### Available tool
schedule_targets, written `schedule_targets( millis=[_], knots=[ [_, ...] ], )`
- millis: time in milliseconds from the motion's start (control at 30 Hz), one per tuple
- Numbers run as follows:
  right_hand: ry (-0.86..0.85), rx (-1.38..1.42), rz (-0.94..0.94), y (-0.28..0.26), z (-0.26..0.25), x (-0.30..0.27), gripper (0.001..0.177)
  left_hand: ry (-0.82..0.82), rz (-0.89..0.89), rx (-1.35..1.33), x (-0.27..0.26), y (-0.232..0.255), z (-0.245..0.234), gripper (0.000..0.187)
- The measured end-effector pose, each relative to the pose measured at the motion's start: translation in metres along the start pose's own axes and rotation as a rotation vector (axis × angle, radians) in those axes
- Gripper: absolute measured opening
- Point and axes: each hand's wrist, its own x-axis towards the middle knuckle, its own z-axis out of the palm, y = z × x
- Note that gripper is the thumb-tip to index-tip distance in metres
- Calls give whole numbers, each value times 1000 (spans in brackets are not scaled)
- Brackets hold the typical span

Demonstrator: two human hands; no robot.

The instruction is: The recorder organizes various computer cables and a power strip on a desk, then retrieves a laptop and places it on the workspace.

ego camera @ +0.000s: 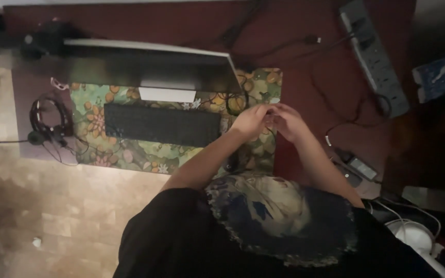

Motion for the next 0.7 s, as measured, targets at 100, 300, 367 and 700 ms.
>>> schedule_targets(
  millis=[100,300,367,700],
  knots=[
    [34,19,-55,9,-15,6,22,148,74,-9,-21,-15,18,41],
    [63,131,-100,-15,-59,22,21,182,-264,454,-46,-27,5,54],
    [171,118,-112,-35,-60,15,20,108,-292,480,-52,-49,14,52],
    [283,94,-208,-52,-51,14,23,-215,-338,334,-47,-70,23,51]
  ],
)
